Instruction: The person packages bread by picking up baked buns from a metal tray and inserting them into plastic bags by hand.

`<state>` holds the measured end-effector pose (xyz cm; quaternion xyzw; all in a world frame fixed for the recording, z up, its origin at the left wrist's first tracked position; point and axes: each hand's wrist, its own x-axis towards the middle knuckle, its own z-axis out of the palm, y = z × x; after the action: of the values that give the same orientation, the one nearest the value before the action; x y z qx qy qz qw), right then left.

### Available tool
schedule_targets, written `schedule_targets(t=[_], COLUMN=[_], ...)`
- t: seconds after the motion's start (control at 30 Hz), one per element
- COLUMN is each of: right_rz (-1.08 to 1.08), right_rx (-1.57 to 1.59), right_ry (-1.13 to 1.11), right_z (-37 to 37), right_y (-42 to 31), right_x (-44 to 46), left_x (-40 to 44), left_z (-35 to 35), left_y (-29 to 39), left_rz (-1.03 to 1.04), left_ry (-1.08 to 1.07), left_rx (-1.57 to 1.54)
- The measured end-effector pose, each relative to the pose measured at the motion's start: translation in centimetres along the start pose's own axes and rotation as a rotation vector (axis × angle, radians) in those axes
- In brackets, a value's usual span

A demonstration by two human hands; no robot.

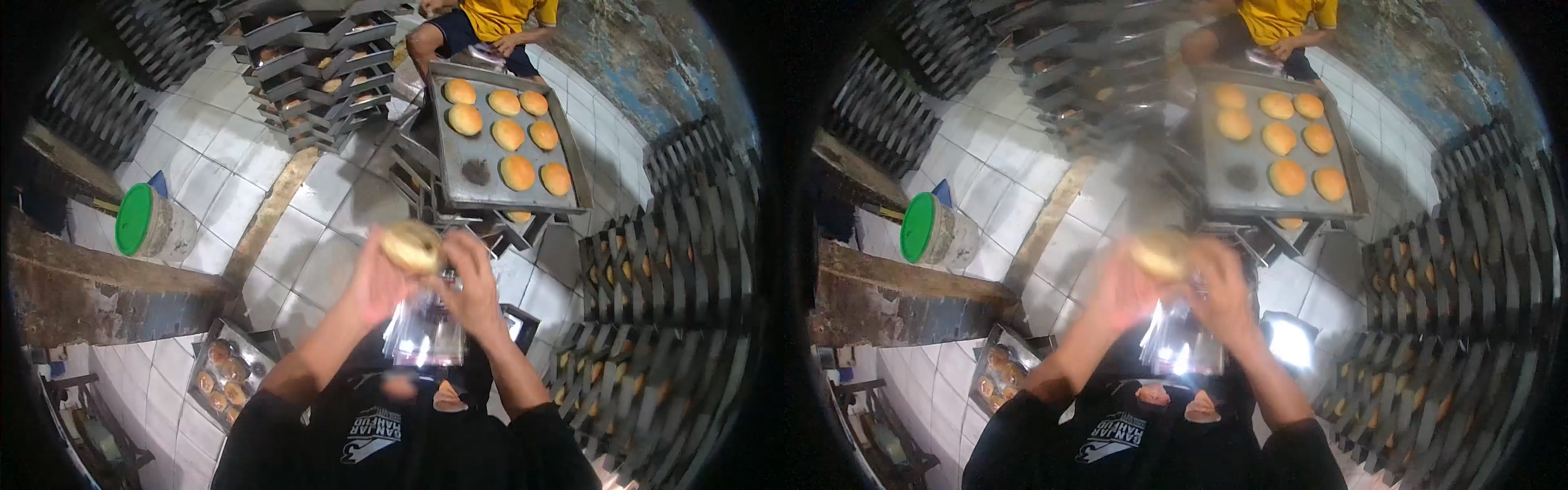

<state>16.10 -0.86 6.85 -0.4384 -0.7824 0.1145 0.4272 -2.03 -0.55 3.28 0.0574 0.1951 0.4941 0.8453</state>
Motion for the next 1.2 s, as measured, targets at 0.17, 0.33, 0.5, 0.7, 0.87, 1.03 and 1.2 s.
schedule_targets(t=[0.17,0.33,0.5,0.7,0.87,1.03,1.2], right_rz=[0.221,0.428,0.119,0.935,1.21,0.905,0.288], right_rx=[0.142,-0.043,0.105,0.732,0.954,0.952,-0.303], right_ry=[-0.119,-0.259,0.002,-0.25,-0.254,0.035,-0.032], right_z=[0.2,1.4,1.4,1.1,4.4,0.1,-2.8], right_y=[0.8,4.7,4.0,6.1,6.5,6.5,8.6], right_x=[0.5,0.8,3.6,-0.6,-9.0,-3.4,0.3], left_x=[2.0,2.3,4.5,0.0,-1.5,4.2,1.9], left_z=[-5.2,-1.8,-1.4,-4.0,-9.4,-4.8,-4.1], left_y=[0.4,-1.1,0.2,0.6,-2.1,0.0,-3.6], left_rz=[0.332,0.559,0.693,0.692,0.379,0.382,0.55], left_ry=[0.139,0.302,0.506,0.557,0.426,0.125,-0.061], left_rx=[0.554,0.897,0.925,1.13,0.745,0.439,1.695])
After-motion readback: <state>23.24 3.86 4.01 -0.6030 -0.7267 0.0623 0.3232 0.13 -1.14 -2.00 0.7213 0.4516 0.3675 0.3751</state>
